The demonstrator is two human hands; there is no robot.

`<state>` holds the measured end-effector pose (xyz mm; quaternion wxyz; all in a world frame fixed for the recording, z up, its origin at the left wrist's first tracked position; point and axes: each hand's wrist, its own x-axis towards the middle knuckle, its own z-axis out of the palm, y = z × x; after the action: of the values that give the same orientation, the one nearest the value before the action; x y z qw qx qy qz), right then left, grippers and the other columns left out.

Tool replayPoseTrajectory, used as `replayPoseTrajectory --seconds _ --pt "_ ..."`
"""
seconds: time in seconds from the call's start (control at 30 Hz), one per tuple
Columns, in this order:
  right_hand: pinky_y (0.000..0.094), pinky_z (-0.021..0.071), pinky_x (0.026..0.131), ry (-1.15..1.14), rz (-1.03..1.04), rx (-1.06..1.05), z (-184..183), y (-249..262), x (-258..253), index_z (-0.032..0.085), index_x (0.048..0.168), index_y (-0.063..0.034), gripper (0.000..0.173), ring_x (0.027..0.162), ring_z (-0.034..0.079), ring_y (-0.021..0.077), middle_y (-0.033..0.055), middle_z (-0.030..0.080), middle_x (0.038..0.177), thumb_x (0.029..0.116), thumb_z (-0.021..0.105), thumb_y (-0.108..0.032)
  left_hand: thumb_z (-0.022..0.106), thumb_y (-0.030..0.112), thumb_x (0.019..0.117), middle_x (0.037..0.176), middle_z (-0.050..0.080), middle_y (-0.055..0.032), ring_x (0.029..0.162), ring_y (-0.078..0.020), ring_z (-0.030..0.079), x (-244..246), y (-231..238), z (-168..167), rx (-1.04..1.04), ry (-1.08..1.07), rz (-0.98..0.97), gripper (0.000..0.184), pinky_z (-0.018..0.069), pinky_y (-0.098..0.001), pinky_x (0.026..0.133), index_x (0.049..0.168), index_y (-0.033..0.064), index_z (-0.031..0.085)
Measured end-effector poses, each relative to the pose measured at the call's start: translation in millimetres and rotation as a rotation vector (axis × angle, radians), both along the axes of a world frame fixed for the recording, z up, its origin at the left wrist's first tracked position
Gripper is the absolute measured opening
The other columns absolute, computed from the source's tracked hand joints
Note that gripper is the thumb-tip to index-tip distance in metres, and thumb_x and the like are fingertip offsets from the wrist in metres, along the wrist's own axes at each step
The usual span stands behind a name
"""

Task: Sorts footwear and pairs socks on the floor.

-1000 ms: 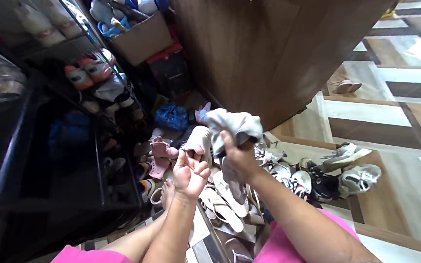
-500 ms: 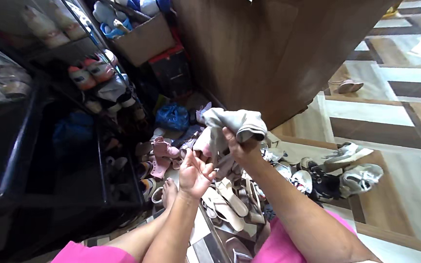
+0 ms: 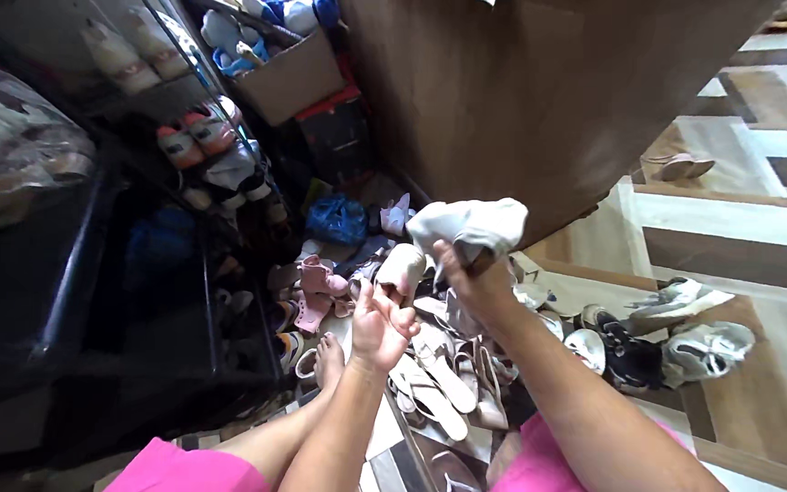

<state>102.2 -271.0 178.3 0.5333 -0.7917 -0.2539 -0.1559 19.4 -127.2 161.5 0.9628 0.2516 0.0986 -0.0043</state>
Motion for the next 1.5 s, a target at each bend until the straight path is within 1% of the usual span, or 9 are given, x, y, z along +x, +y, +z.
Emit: replayPoseTrajectory --seconds 0.1,0.17,0.27,0.4,0.6,0.77,0.93,1.03,1.5 --pt "0.0541 0.0595 0.07 -0.263 0.195 -0.205 -11.8 16.5 -14.9 0.074 0.088 -0.0008 0.017 0.084 0.072 0.0362 0.0208 0.072 0.092 0.0803 0.078 -0.015 0.027 0.069 0.1005 0.077 0.072 -0.0014 0.056 -0.0098 0.064 -8.1 -4.9 -7.5 0.145 -0.077 -0.086 0.068 0.0537 -0.0248 0.051 0.096 0.018 0.071" --pt "0.0557 0.0584 0.063 -0.265 0.158 -0.276 -15.2 16.2 -9.6 0.074 0.087 0.0006 0.021 0.079 0.072 0.0411 0.0262 0.069 0.096 0.0727 0.082 -0.013 0.015 0.07 0.1011 0.081 0.071 -0.0015 0.053 -0.0084 0.059 -11.5 -5.3 -3.1 0.223 -0.057 -0.092 0.072 0.0516 -0.0237 0.049 0.101 0.0163 0.064" --pt "0.0654 0.0535 0.082 0.185 0.046 -0.388 0.8 0.3 12.6 0.071 0.097 0.008 0.027 0.094 0.068 0.0468 0.0307 0.066 0.106 0.0891 0.078 -0.017 0.01 0.053 0.1073 0.099 0.066 -0.0025 0.051 -0.0059 0.053 -9.9 -2.6 2.5 0.446 -0.011 -0.096 0.06 0.0499 -0.0212 0.047 0.123 0.0096 0.049" --pt "0.0601 0.0542 0.075 0.169 0.005 -0.238 12.4 -7.1 13.6 0.072 0.092 0.0006 0.037 0.082 0.07 0.0337 0.0185 0.07 0.084 0.0961 0.069 -0.036 0.055 0.012 0.1034 0.078 0.063 0.0015 0.05 0.0003 0.05 -5.6 -0.4 6.9 0.945 0.045 -0.082 0.015 0.0452 -0.0169 0.046 0.106 -0.0003 0.063" --pt "0.0559 0.0532 0.079 0.296 0.326 -0.396 6.9 2.7 7.2 0.073 0.088 0.0003 0.034 0.083 0.069 0.03 0.0159 0.07 0.084 0.0951 0.071 -0.033 0.063 0.018 0.0964 0.08 0.065 -0.0011 0.069 -0.0017 0.057 -7.5 28.1 -2.2 1.485 -0.243 -0.235 0.022 0.05 -0.0242 0.07 0.099 -0.0024 0.069" --pt "0.045 0.0544 0.069 0.133 0.268 -0.228 -2.0 7.1 3.1 0.071 0.08 -0.0014 0.039 0.07 0.066 0.0192 0.009 0.066 0.072 0.0924 0.068 -0.038 0.063 0.01 0.0959 0.093 0.068 -0.0084 0.081 -0.0021 0.061 -8.7 38.4 6.1 1.504 -0.38 -0.149 0.02 0.0516 -0.0203 0.078 0.101 -0.0079 0.07" --pt "0.0601 0.0542 0.083 0.132 0.194 -0.198 -4.4 6.6 9.0 0.072 0.093 0.0064 0.031 0.09 0.07 0.0376 0.0239 0.07 0.094 0.0917 0.074 -0.025 0.064 0.009 0.0955 0.09 0.068 -0.0094 0.083 -0.0056 0.061 -10.2 43.4 12.5 1.582 -0.422 -0.074 0.021 0.0506 -0.0208 0.08 0.104 -0.0072 0.073" --pt "0.0503 0.0541 0.074 0.149 0.189 -0.181 -7.4 11.6 8.6 0.072 0.085 0.0013 0.033 0.076 0.068 0.0248 0.0135 0.069 0.077 0.0939 0.07 -0.03 0.063 0.008 0.0964 0.093 0.068 -0.0098 0.084 -0.0046 0.061 -9.9 42.6 13.6 1.553 -0.395 -0.1 0.021 0.0506 -0.0199 0.081 0.106 -0.0082 0.072" --pt "0.048 0.0566 0.089 0.025 0.24 -0.01 -9.8 20.6 -4.2 0.074 0.105 0.0019 0.031 0.096 0.071 0.0255 0.0172 0.073 0.101 0.093 0.071 -0.027 0.062 0.004 0.0948 0.097 0.068 -0.0093 0.089 -0.003 0.062 -10.2 51.1 24.8 1.506 -0.415 -0.066 0.02 0.0516 -0.0192 0.083 0.107 -0.0087 0.071"
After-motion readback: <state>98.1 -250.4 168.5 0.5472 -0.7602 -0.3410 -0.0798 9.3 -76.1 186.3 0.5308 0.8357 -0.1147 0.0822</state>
